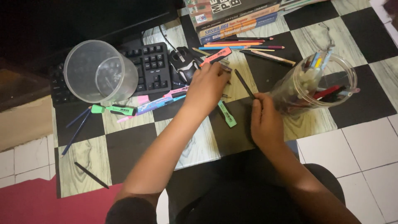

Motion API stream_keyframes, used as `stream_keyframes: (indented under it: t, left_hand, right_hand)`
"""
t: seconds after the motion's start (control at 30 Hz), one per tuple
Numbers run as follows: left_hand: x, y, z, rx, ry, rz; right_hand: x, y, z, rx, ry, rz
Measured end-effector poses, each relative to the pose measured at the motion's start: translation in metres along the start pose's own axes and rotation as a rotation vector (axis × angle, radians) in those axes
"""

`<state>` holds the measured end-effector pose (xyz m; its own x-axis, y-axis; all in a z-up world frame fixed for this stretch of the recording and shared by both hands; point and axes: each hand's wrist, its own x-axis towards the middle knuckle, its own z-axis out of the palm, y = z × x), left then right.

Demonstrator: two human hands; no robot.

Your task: The person sorts various pens, pencils, and brushes on a desk and places them into a clear plastic container.

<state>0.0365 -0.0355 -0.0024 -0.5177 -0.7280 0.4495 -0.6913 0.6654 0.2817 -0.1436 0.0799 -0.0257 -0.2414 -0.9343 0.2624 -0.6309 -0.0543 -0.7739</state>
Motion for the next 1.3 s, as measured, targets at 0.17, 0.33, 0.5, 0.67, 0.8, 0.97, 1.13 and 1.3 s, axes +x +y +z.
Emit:
stream_keyframes:
  t: [0.17, 0.33, 0.5, 0.67, 0.8, 0.97, 1.13, 1.3]
  left_hand:
    - [0.01, -0.007, 0.003, -0.003, -0.023, 0.056]
    - [0.012, -0.008, -0.004, -0.077, -0.06, 0.096]
    - [0.011, -0.013, -0.005, -0.17, -0.109, 0.142]
    - [0.017, -0.013, -0.005, -0.159, -0.175, 0.129]
    - [0.019, -0.01, -0.01, -0.176, -0.19, 0.143]
    - [0.019, -0.009, -0.011, -0.188, -0.173, 0.166]
    - [0.022, -0.002, -0.021, -0.207, -0.14, 0.169]
    - [0.024, 0.0, -0.029, -0.319, 0.166, 0.146]
  right_hand:
    - [-0.001, 0.008, 0.002, 0.041, 0.016, -0.015]
    - [-0.002, 0.003, -0.001, 0.083, 0.038, -0.048]
    - [-0.001, 0.004, -0.001, 0.103, 0.011, 0.003]
    - [0.0, 0.001, -0.002, 0.115, 0.007, 0.055]
    - [-0.001, 0.004, -0.001, 0.157, 0.017, 0.048]
    - [-0.001, 0.009, 0.0, 0.186, 0.015, 0.029]
    - [-0.002, 0.003, -0.003, 0.276, -0.008, 0.135]
    - [-0.002, 0.007, -0.002, 0.276, -0.003, 0.084]
